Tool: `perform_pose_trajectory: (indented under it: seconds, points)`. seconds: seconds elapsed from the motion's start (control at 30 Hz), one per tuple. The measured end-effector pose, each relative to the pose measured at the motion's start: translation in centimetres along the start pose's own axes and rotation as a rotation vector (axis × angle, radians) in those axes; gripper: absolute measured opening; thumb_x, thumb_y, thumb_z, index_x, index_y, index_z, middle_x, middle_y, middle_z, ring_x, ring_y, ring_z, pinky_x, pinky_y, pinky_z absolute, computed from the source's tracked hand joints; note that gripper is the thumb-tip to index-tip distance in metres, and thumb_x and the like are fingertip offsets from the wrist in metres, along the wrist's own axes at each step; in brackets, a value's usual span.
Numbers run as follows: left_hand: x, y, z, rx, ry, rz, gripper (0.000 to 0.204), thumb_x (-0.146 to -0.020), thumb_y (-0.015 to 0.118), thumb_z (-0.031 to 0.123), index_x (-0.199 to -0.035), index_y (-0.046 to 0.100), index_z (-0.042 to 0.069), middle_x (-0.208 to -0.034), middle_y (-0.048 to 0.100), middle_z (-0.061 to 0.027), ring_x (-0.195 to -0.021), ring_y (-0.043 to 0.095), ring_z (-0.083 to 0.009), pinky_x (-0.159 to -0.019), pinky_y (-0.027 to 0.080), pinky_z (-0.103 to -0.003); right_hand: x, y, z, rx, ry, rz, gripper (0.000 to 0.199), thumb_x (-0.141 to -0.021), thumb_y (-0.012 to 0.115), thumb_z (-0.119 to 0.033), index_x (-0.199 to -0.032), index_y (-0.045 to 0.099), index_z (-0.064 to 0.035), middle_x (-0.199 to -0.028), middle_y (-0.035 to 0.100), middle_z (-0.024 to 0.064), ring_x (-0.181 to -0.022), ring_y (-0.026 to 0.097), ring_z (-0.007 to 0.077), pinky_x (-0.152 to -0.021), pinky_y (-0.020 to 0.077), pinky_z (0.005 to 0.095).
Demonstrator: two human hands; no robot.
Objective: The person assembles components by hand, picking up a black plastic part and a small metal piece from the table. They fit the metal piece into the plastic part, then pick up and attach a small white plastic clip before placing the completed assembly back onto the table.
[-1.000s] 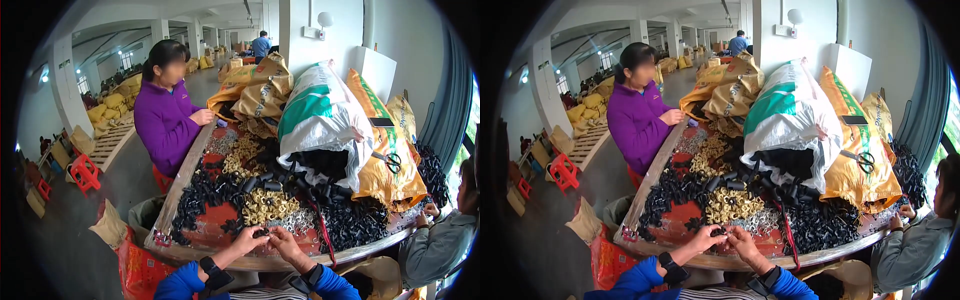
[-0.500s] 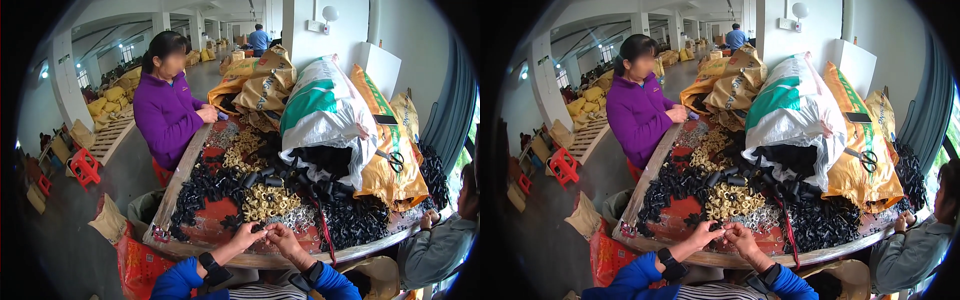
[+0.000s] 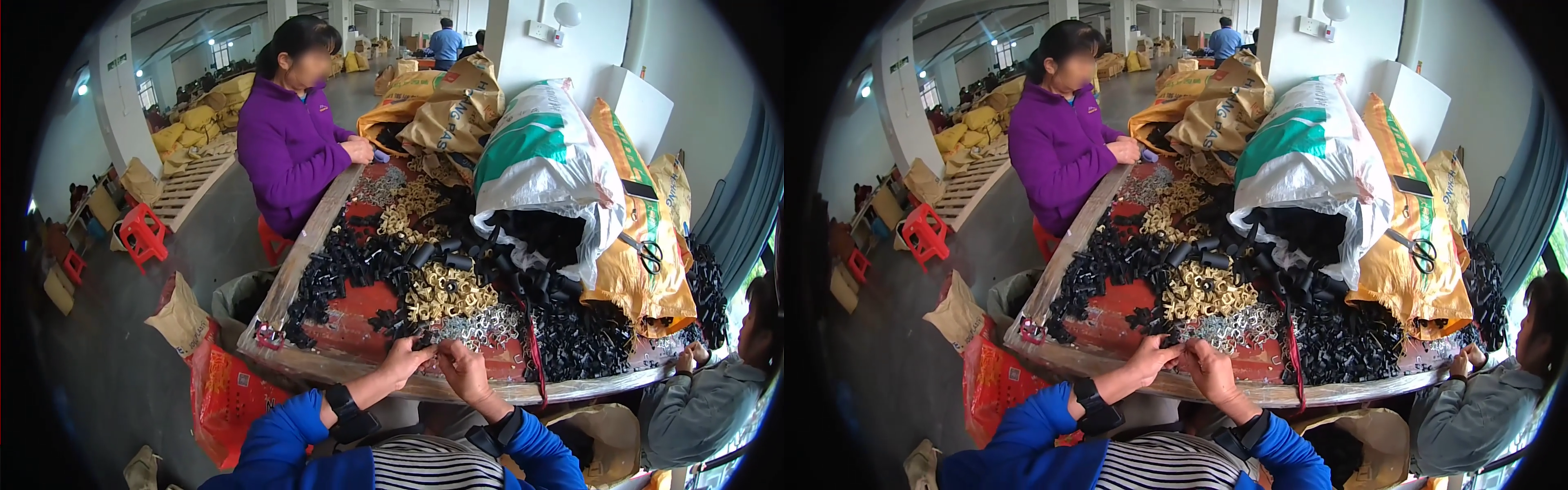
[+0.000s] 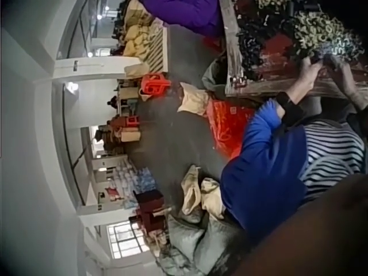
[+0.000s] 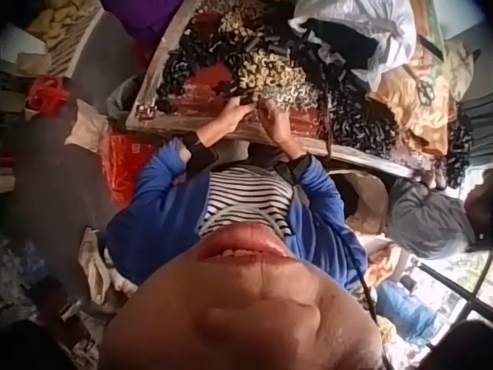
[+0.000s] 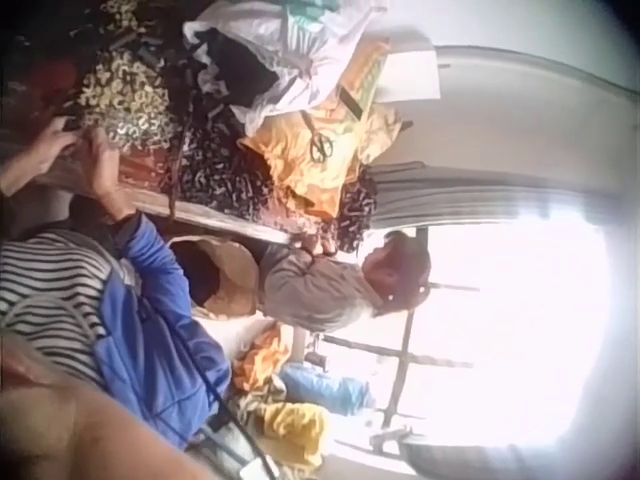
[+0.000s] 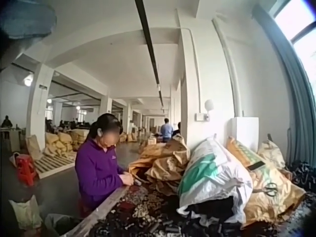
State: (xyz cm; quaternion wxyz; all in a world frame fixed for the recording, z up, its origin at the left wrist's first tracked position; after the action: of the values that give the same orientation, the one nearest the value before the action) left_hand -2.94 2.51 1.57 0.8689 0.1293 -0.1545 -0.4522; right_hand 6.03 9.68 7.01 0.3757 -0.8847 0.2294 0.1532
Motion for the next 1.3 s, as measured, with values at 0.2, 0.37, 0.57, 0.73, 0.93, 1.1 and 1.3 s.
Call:
perform_pose_trajectory:
  seconds: [0.2,0.37,0.57,0.73,0.93,1.1,1.3]
  points:
    - [-0.4,-0.1,0.2,-0.058,-0.019,0.014,0.01,-0.076,0.053,0.011,-0.081,0.053,0.001,-0.063,0.051,0.0013,-0.053,0.044,-0.0034,-0.045,0.037,-0.019,-0.4,0.9,1.7,-0.59,0.303,-0.054,0.012,-0.077,0.049,-0.001,-0.088,0.046,0.0008,-0.073,0.056,0.0077,-0.065,0.056,0.0133,-0.056,0.0457,0.0234]
    - [-1.7,-0.7,0.3,-0.255,0.072,-0.012,0.018,-0.075,0.056,0.015,-0.083,0.054,-0.001,-0.063,0.053,-0.0005,-0.055,0.046,-0.0032,-0.048,0.04,-0.02,-0.2,2.5,4.9,-1.052,0.554,-0.106,0.01,-0.078,0.048,-0.002,-0.087,0.047,-0.0005,-0.073,0.055,0.0065,-0.062,0.054,0.0123,-0.053,0.0445,0.0213]
    - [-2.6,-0.6,0.8,-0.414,0.146,0.029,0.021,-0.075,0.057,0.017,-0.083,0.055,-0.002,-0.064,0.055,-0.0019,-0.056,0.046,-0.004,-0.05,0.041,-0.021,0.0,3.7,6.7,-1.278,0.726,-0.114,0.009,-0.079,0.045,-0.002,-0.088,0.047,-0.0014,-0.072,0.055,0.007,-0.059,0.053,0.0117,-0.051,0.0435,0.0202]
    - [-2.7,-0.8,0.8,-0.468,0.274,0.112,0.022,-0.074,0.058,0.018,-0.083,0.055,-0.002,-0.065,0.055,-0.0022,-0.056,0.047,-0.0047,-0.05,0.041,-0.021,-0.1,4.0,6.5,-1.223,0.711,-0.036,0.007,-0.079,0.047,-0.003,-0.086,0.047,-0.0021,-0.069,0.054,0.0044,-0.055,0.051,0.0093,-0.045,0.0392,0.0176]
    - [-1.3,-1.0,-0.7,-0.232,0.008,0.21,0.021,-0.072,0.059,0.017,-0.082,0.055,-0.002,-0.064,0.054,-0.0016,-0.054,0.045,-0.0048,-0.048,0.04,-0.022,-0.2,3.1,4.7,-0.738,0.43,0.04,0.008,-0.079,0.046,0.0,-0.086,0.044,-0.0011,-0.068,0.053,0.0046,-0.057,0.053,0.0101,-0.049,0.0433,0.0203]
    - [-0.1,-0.2,-0.4,-0.234,0.095,0.208,0.016,-0.073,0.058,0.014,-0.079,0.055,0.0,-0.062,0.052,0.0011,-0.052,0.042,-0.0033,-0.045,0.037,-0.02,0.3,2.1,3.1,-0.732,0.39,0.064,0.01,-0.079,0.046,0.001,-0.087,0.042,-0.0003,-0.069,0.053,0.0055,-0.06,0.053,0.0112,-0.053,0.0456,0.0221]
    - [0.6,-0.1,0.2,-0.235,0.212,0.198,0.008,-0.075,0.056,0.01,-0.077,0.055,0.002,-0.061,0.049,0.0041,-0.051,0.04,-0.002,-0.044,0.034,-0.018,0.6,2.3,3.4,-0.917,0.435,0.073,0.011,-0.078,0.046,0.001,-0.089,0.041,0.0003,-0.071,0.053,0.0067,-0.06,0.053,0.0121,-0.056,0.0465,0.0232]
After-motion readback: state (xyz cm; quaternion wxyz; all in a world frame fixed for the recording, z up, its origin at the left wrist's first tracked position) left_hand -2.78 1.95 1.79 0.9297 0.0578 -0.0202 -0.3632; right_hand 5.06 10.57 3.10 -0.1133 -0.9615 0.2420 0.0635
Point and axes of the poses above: each hand's wrist, its own x-axis away from the middle knuckle, its own y-axis out of the palm, z = x × y, the point moved 5 cm from there along -x, towards the middle knuckle
